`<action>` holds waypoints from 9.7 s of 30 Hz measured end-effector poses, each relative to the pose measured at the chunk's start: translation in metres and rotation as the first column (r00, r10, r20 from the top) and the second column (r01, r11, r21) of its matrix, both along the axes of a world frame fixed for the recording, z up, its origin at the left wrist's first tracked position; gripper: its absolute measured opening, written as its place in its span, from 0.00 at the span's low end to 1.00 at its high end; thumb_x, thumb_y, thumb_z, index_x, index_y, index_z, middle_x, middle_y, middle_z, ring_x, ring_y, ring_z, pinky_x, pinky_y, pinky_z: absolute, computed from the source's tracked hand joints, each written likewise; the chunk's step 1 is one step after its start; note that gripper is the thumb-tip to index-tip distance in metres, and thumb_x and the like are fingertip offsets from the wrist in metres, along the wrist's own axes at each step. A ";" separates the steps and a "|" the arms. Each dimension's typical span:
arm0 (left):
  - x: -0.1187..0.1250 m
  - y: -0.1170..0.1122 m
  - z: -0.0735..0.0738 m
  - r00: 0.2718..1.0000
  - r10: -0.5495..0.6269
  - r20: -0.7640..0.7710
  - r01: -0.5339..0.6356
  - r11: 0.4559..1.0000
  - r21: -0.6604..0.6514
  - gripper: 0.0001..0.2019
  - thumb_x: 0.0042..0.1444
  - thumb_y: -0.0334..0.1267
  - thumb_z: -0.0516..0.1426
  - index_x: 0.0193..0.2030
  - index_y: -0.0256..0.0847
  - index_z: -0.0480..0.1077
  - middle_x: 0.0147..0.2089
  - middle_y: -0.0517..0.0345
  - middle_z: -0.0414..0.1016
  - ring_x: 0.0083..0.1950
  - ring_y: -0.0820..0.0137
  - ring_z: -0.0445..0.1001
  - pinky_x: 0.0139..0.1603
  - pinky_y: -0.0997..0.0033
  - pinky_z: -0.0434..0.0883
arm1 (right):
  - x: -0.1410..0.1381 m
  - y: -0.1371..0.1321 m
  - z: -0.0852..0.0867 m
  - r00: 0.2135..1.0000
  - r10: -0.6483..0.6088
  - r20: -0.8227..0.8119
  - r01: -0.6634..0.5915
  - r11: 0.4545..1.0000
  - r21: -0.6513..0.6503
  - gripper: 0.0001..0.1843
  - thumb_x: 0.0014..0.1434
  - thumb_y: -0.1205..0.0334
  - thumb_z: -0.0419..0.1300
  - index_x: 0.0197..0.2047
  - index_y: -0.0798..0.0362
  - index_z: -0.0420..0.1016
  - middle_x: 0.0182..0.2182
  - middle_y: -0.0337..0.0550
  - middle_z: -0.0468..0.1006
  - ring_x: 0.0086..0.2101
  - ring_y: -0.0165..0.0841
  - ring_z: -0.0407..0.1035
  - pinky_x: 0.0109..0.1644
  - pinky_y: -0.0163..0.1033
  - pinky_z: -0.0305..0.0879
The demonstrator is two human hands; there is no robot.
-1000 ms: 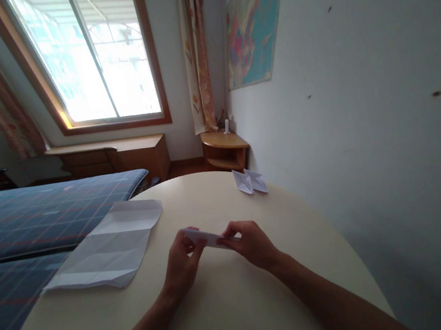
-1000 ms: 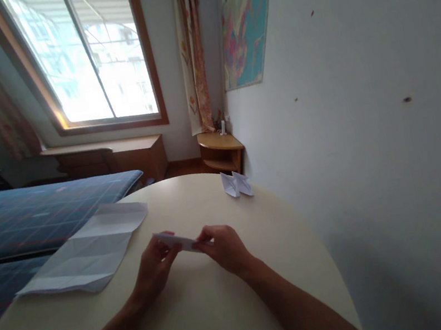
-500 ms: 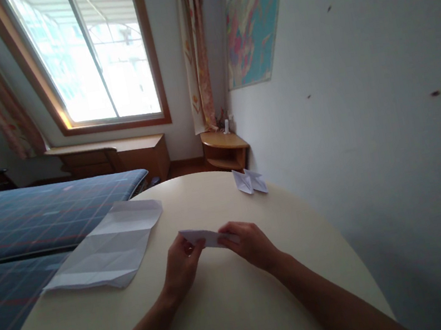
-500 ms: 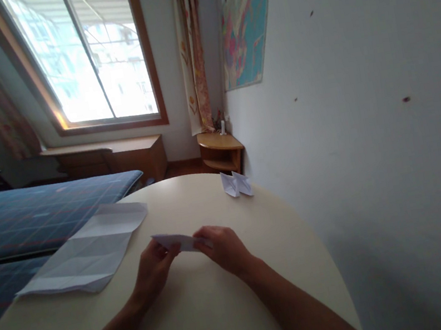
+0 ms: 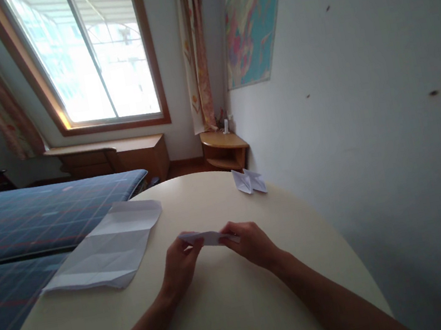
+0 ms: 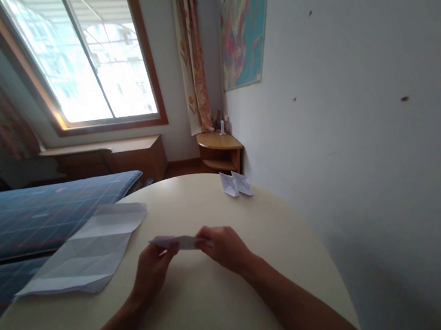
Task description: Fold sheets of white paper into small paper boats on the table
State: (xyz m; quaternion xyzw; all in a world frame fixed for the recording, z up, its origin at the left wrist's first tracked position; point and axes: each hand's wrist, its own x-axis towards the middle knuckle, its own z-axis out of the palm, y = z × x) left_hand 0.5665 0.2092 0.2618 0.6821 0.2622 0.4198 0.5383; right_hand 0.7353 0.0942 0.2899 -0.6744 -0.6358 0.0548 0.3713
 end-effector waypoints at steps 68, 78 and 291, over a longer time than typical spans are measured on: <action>-0.007 -0.013 0.005 0.865 0.058 -0.498 0.234 0.832 0.502 0.14 0.61 0.43 0.55 0.52 0.47 0.74 0.46 0.55 0.81 0.45 0.64 0.78 0.46 0.67 0.72 | 0.016 -0.003 0.010 0.889 0.019 0.457 0.014 0.998 -0.069 0.05 0.61 0.65 0.63 0.41 0.47 0.80 0.37 0.39 0.83 0.39 0.33 0.76 0.46 0.36 0.62; -0.005 -0.010 0.001 0.863 -0.001 -0.506 0.275 0.841 0.467 0.15 0.61 0.42 0.54 0.52 0.46 0.74 0.47 0.53 0.80 0.48 0.62 0.77 0.51 0.65 0.71 | 0.029 -0.004 0.012 0.893 -0.046 0.447 0.097 0.991 -0.094 0.06 0.59 0.68 0.64 0.38 0.48 0.81 0.34 0.40 0.83 0.39 0.35 0.76 0.48 0.38 0.63; -0.009 -0.017 0.025 0.484 0.345 -0.804 0.456 0.685 0.569 0.18 0.64 0.25 0.45 0.57 0.38 0.66 0.59 0.44 0.73 0.61 0.62 0.71 0.51 0.65 0.74 | -0.010 0.010 0.000 0.940 -0.250 0.234 0.182 0.943 0.278 0.09 0.64 0.64 0.54 0.46 0.52 0.72 0.45 0.47 0.75 0.48 0.39 0.67 0.55 0.44 0.61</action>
